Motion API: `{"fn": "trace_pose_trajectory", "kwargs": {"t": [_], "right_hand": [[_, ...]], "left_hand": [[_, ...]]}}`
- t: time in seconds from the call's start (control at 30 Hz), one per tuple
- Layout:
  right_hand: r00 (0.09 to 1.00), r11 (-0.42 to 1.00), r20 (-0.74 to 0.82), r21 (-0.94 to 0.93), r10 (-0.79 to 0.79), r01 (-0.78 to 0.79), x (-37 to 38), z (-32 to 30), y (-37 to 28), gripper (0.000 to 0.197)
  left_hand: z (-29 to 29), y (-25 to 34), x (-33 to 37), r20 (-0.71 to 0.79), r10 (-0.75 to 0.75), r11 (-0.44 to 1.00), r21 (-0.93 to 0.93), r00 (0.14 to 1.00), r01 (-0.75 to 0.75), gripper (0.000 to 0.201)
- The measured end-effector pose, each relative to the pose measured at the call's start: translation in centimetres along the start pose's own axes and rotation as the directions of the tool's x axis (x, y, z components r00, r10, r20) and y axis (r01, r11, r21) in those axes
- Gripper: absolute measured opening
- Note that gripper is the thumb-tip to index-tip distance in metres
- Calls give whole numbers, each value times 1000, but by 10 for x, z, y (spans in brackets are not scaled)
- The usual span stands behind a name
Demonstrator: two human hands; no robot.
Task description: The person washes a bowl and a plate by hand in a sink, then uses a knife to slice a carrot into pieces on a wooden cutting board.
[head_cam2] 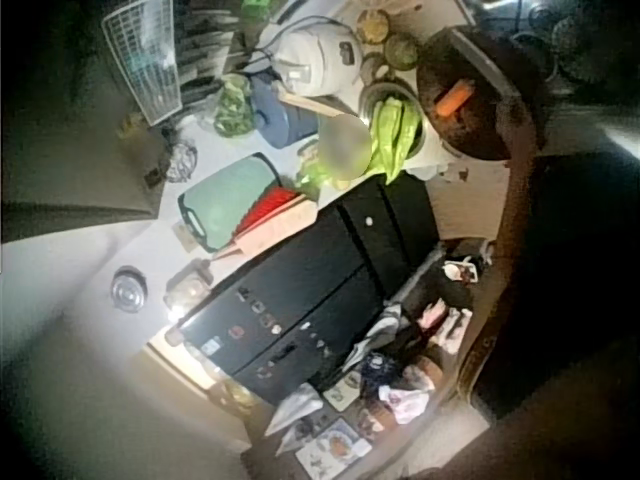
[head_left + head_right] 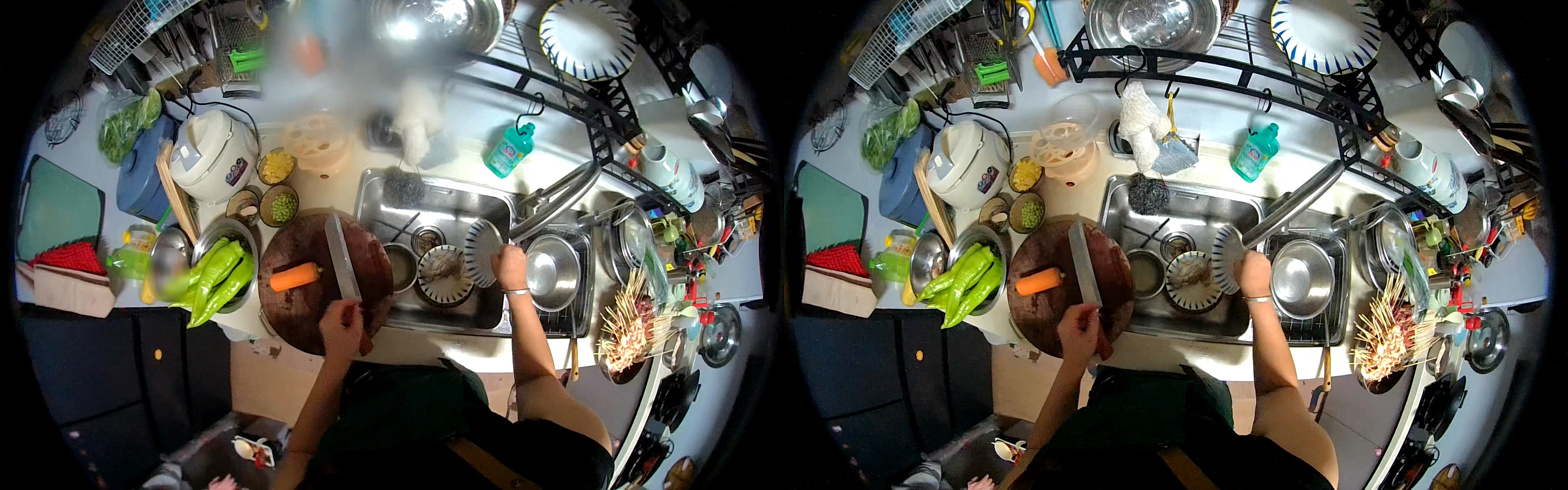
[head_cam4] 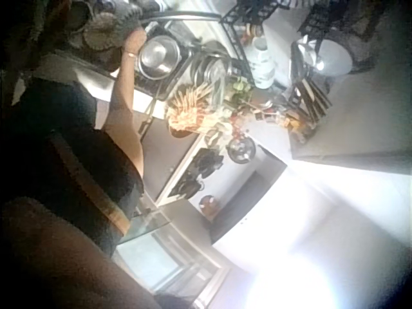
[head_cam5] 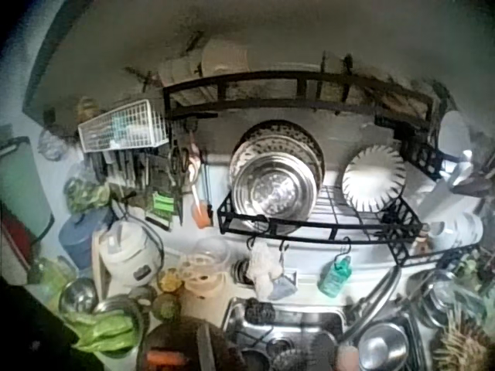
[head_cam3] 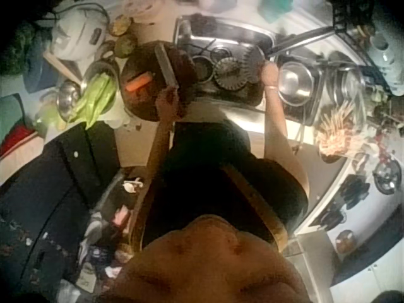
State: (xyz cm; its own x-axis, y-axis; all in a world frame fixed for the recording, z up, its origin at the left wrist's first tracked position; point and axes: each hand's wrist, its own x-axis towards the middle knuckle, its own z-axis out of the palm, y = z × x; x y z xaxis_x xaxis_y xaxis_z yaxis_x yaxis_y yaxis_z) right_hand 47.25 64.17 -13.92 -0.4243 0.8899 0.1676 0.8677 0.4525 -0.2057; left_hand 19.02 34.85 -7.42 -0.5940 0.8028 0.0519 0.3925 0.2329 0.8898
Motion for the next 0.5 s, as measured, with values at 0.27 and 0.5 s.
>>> {"fn": "trace_pose_trajectory", "kwargs": {"t": [0.27,0.5], "right_hand": [[809,21,540,829,231,-559,-48,-23,16,14],[990,929,-112,368,90,-43,3,-76,40,27]], "left_hand": [[129,44,45,566,-366,477,-567,738,671,59],[197,20,76,561,-293,407,-659,774,632,36]]}}
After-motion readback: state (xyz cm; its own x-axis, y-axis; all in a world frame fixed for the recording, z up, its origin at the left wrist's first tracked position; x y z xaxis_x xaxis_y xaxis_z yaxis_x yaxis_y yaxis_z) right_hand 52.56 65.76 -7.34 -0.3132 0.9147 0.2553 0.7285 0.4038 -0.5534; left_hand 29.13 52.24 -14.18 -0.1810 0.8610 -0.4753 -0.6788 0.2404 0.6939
